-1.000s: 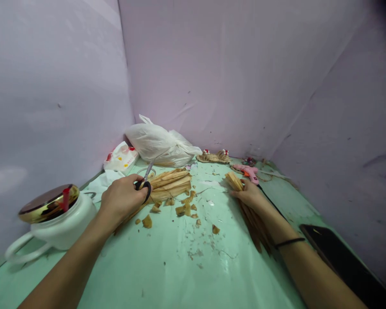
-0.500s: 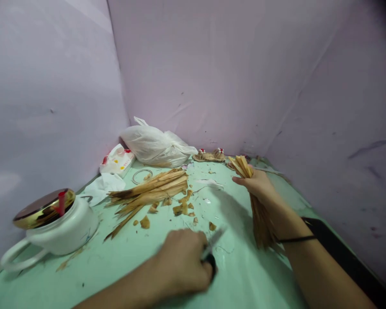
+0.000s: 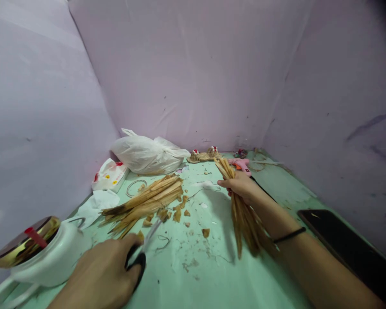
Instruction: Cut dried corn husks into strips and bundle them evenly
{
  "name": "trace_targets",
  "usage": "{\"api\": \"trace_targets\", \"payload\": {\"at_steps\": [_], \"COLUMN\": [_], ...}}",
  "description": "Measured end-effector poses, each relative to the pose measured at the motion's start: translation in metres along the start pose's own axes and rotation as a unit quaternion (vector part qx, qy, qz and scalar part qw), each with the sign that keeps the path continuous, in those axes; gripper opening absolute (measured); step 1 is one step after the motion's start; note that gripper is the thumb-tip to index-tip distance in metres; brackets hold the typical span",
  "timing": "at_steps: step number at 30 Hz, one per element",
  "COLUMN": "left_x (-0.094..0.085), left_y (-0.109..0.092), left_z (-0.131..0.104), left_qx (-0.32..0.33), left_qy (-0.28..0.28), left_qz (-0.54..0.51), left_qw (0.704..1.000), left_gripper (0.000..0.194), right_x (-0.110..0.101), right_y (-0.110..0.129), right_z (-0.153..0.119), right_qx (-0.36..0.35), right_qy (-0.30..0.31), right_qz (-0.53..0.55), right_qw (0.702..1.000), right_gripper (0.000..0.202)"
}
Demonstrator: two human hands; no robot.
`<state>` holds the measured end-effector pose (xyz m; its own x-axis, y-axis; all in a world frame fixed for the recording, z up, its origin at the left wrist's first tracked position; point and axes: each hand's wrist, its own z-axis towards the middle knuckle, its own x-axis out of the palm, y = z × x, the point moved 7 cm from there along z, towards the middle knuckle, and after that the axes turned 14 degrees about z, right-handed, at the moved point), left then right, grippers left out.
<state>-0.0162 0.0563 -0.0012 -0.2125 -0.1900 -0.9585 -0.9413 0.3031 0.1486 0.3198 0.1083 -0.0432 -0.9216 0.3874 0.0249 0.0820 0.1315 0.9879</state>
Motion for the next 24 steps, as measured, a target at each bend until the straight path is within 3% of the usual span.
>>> {"api": "trace_targets", "payload": {"at_steps": [3,6,10,13,16,20,24], "left_x": [-0.035,-0.061,-0.061,-0.056,-0.066,-0.103,-0.127], "left_y": [0.006,-0.013,-0.038,-0.040,-0.018,0.030,0.063], "left_z": [0.029,0.075,0.122,0.136,0.134,0.106,0.062], "left_qx": [-0.058,-0.029,0.010,0.013,-0.042,-0.140,-0.181], "left_qy": [-0.108,-0.192,-0.196,-0.182,-0.207,-0.313,-0.391], "left_qz": [-0.005,-0.001,0.024,0.042,0.030,-0.021,-0.230], "left_qw": [0.992,0.981,0.980,0.982,0.977,0.939,0.873], "left_gripper": [0.037,0.036,0.032,0.031,0.034,0.036,0.039], "right_x": [0.021,0.028,0.026,0.023,0.023,0.026,0.040], "right_y": [-0.007,-0.006,-0.005,-0.007,-0.010,-0.007,0.009], "right_z": [-0.010,-0.014,-0.010,-0.005,-0.002,-0.008,-0.028], "right_qx": [0.075,0.095,0.104,0.105,0.108,0.114,0.120], "right_qy": [0.045,0.060,0.064,0.059,0.066,0.073,0.099], "right_qz": [0.114,0.168,0.192,0.201,0.198,0.205,0.232], "right_qw": [0.990,0.979,0.974,0.972,0.972,0.969,0.960], "right_gripper": [0.024,0.025,0.026,0.026,0.025,0.025,0.027]}}
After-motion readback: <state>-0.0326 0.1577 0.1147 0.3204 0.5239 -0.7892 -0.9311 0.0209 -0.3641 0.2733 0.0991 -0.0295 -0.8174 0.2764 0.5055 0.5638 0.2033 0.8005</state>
